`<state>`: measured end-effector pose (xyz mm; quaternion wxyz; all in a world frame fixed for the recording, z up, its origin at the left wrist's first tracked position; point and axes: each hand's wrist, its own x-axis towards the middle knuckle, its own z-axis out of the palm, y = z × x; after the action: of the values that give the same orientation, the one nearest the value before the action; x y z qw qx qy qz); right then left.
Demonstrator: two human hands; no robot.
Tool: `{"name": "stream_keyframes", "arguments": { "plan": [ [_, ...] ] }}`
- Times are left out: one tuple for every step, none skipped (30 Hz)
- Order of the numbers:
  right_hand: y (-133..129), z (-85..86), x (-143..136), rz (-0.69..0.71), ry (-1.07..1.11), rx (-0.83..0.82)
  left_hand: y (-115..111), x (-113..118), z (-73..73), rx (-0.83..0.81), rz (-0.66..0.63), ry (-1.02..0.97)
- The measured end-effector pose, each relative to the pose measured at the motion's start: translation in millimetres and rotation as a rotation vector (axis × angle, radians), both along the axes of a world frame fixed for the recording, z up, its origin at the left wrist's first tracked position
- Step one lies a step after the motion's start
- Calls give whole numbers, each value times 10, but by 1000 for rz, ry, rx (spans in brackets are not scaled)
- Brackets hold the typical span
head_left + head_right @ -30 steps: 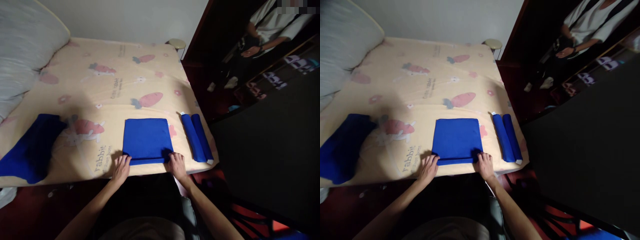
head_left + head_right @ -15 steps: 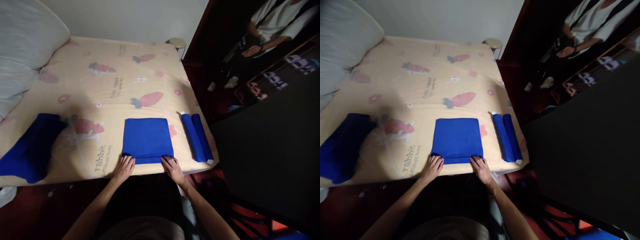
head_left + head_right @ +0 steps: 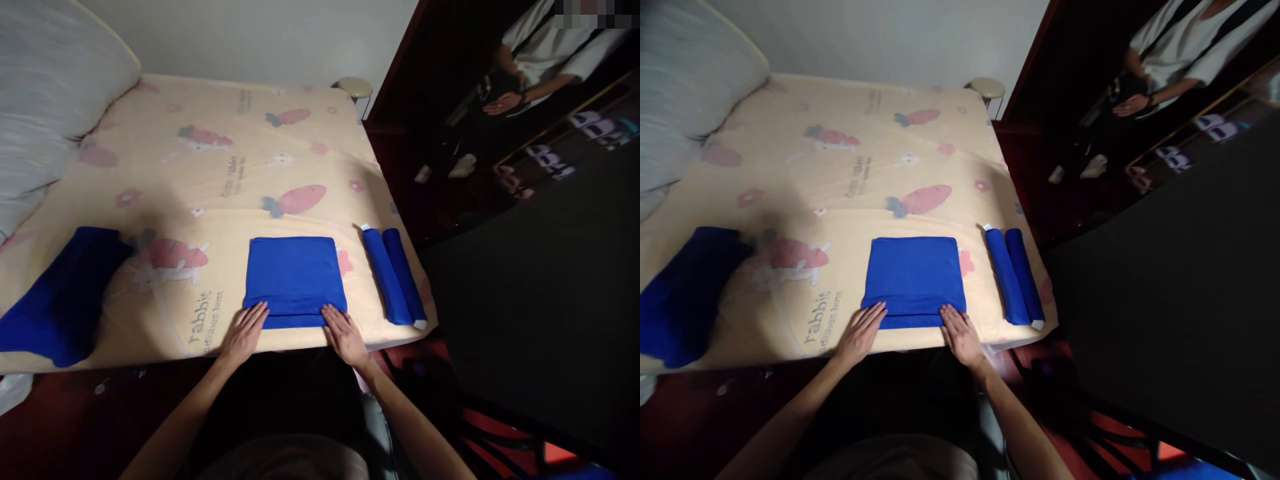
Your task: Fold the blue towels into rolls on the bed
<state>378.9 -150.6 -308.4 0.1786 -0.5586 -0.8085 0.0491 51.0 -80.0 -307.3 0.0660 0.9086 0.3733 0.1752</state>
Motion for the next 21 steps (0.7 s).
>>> {"name": "stream_keyframes", "arguments": {
  "plan": [
    [-37, -13, 141, -36, -9, 20, 19, -131, 20, 23, 33, 22],
    [-69, -20, 244, -67, -17, 39, 24, -219, 40, 49, 72, 33],
    [-90, -20, 293, -92, -24, 53, 14, -255, 57, 71, 109, 35],
    [-98, -14, 282, -109, -29, 62, -9, -234, 71, 87, 133, 27],
    [-91, -2, 212, -114, -29, 67, -40, -159, 78, 96, 139, 9],
    [-67, 14, 91, -105, -24, 65, -76, -39, 78, 96, 122, -15],
    [-28, 30, -65, -77, -15, 57, -111, 112, 71, 88, 81, -41],
    [21, 44, -238, -35, -2, 44, -142, 276, 58, 76, 30, -65],
    [76, 53, -406, 5, 13, 27, -164, 434, 42, 64, -14, -84],
    [131, 57, -549, 35, 27, 9, -175, 568, 26, 54, -41, -95],
    [180, 54, -649, 52, 37, -10, -175, 665, 11, 41, -57, -91],
    [219, 45, -694, 58, 41, -24, -164, 713, 2, 27, -62, -72],
    [243, 30, -679, 54, 39, -31, -143, 710, -2, 13, -56, -42],
    [250, 11, -607, 42, 31, -30, -116, 657, 1, -1, -43, -7],
    [240, -9, -487, 26, 17, -21, -87, 563, 8, -13, -24, 29],
    [216, -27, -333, 2, 0, -6, -60, 439, 18, -19, 2, 57],
    [181, -41, -162, -29, -18, 14, -36, 300, 29, -19, 36, 75],
    [141, -47, 7, -59, -36, 29, -19, 160, 40, -14, 69, 84],
    [99, -45, 159, -81, -53, 36, -9, 34, 51, -6, 94, 88],
    [62, -34, 280, -94, -68, 37, -7, -66, 63, 8, 112, 86],
    [32, -14, 359, -101, -80, 33, -13, -133, 76, 25, 123, 80]
  ]
}}
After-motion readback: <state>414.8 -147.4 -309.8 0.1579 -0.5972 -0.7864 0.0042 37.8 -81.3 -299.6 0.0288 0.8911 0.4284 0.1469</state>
